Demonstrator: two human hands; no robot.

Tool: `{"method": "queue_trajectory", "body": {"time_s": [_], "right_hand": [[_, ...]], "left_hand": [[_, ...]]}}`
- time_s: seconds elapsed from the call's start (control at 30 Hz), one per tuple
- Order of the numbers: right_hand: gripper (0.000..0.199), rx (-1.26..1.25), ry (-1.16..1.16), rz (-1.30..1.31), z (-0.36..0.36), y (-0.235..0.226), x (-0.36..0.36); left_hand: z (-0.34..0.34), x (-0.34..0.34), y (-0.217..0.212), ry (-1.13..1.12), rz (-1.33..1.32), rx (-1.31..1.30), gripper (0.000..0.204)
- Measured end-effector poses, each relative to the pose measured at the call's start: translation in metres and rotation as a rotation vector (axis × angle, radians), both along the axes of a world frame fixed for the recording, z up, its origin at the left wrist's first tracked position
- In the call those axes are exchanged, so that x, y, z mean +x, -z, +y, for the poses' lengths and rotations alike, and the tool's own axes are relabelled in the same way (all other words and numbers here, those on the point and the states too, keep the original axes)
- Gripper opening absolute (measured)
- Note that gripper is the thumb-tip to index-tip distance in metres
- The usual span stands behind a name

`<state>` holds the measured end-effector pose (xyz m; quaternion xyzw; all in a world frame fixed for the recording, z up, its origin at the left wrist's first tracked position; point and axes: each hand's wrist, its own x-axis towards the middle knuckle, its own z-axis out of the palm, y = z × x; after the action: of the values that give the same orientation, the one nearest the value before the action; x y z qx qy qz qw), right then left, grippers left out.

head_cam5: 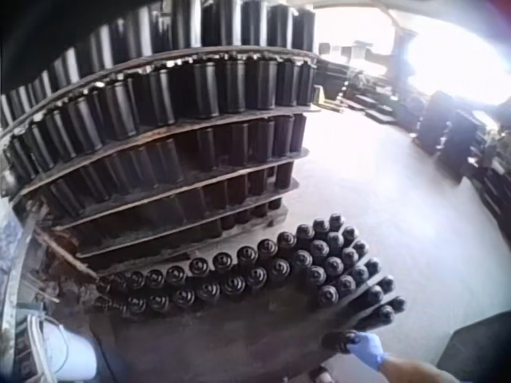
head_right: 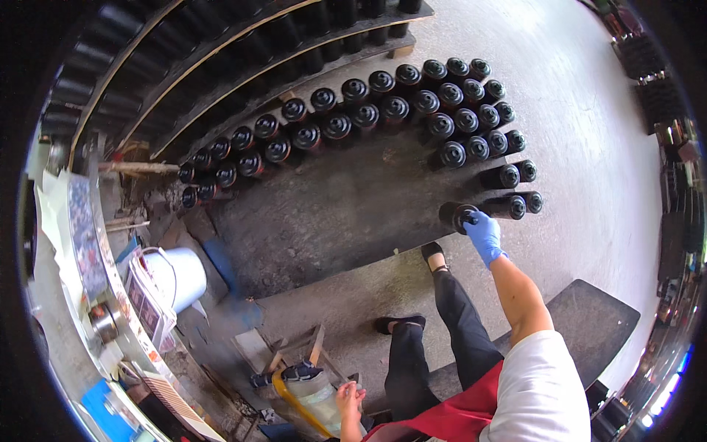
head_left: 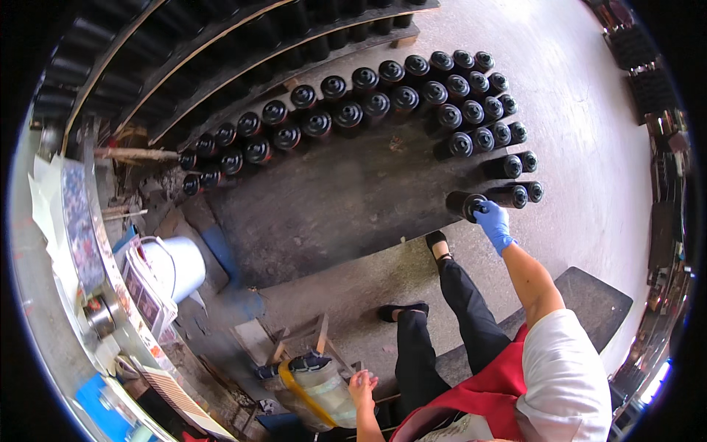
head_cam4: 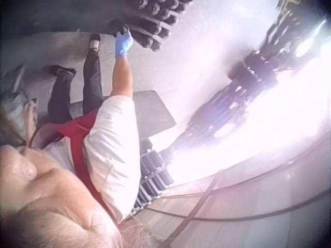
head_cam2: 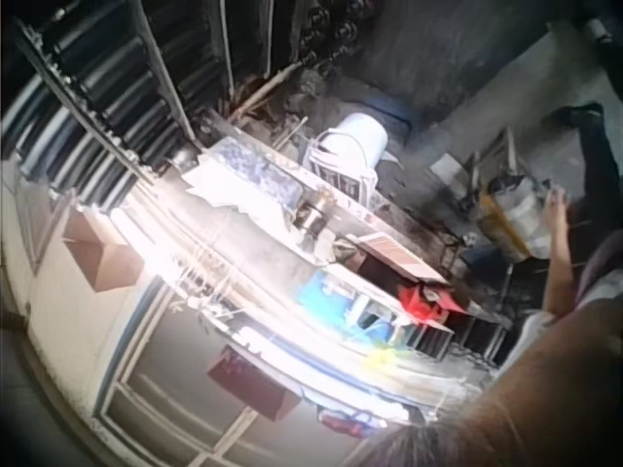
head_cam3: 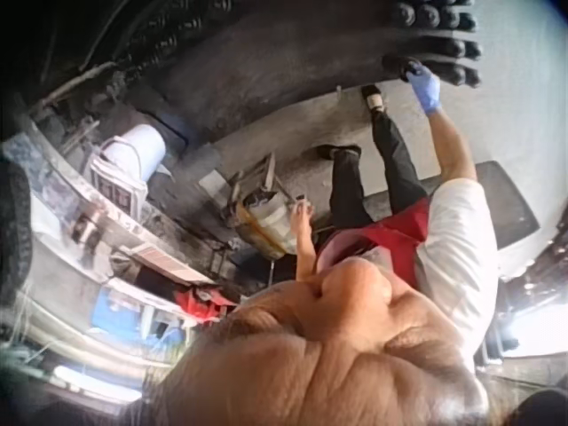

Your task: The person wipes the tops of black cylindrical containers with a white cloth and then applies decorative labels to their sides. The person handles the containers one at a time, smoothing the labels with a green tool to ensure they adhere properly.

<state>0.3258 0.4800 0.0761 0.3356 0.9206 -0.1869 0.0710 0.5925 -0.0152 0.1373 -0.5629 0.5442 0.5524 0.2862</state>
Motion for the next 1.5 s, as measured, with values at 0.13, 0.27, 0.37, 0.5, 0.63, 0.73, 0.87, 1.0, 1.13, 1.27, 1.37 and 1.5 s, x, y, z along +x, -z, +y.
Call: {"method": "queue_trajectory", "body": {"time_s": [0.13, 0.27, 0.37, 0.5, 0.63, 0.73, 0.87, 1.0, 1.13, 1.27, 1.37, 1.5], "right_hand": [[0.028, -0.024, 0.113, 0.068, 0.067, 0.018, -0.003], [0.030, -0.130, 0.193, 0.119, 0.116, 0.037, -0.008], [0.031, -0.153, 0.196, 0.077, 0.136, 0.048, -0.021], [0.032, -0.213, 0.227, 0.055, 0.153, 0.063, -0.035], [0.030, -0.269, 0.286, 0.097, 0.166, 0.082, -0.040], [0.031, -0.230, 0.250, 0.071, 0.166, 0.083, -0.053], [0.033, -0.287, 0.313, 0.020, 0.172, 0.088, -0.059], [0.039, -0.296, 0.350, 0.067, 0.173, 0.099, -0.056], [0.046, -0.358, 0.181, 0.094, 0.153, 0.080, -0.064], [0.042, -0.446, 0.241, -0.066, 0.128, 0.039, -0.050], [0.025, -0.248, -0.300, 0.125, 0.163, 0.065, 0.019], [0.024, -0.315, -0.326, -0.354, 0.106, 0.021, 0.072]], "left_hand": [[0.052, -0.031, 0.000, 0.067, -0.016, 0.013, 0.020], [0.106, -0.065, -0.001, 0.147, -0.023, 0.049, 0.020], [0.143, -0.094, -0.003, 0.165, 0.005, 0.068, 0.020], [0.178, -0.121, -0.007, 0.216, 0.045, 0.058, 0.019], [0.191, -0.124, -0.005, 0.260, 0.032, 0.073, 0.018], [0.195, -0.114, 0.001, 0.270, -0.019, 0.040, 0.018], [0.203, -0.108, 0.002, 0.270, -0.043, 0.030, 0.019], [0.207, -0.104, 0.003, 0.258, -0.010, 0.041, 0.022], [0.201, -0.093, 0.001, 0.143, 0.062, 0.017, 0.026], [0.181, -0.074, 0.002, 0.020, 0.164, 0.034, 0.025], [0.158, -0.052, -0.005, 0.178, 0.180, -0.029, 0.029], [0.118, -0.020, -0.047, 0.143, 0.169, -0.160, 0.027]]}}
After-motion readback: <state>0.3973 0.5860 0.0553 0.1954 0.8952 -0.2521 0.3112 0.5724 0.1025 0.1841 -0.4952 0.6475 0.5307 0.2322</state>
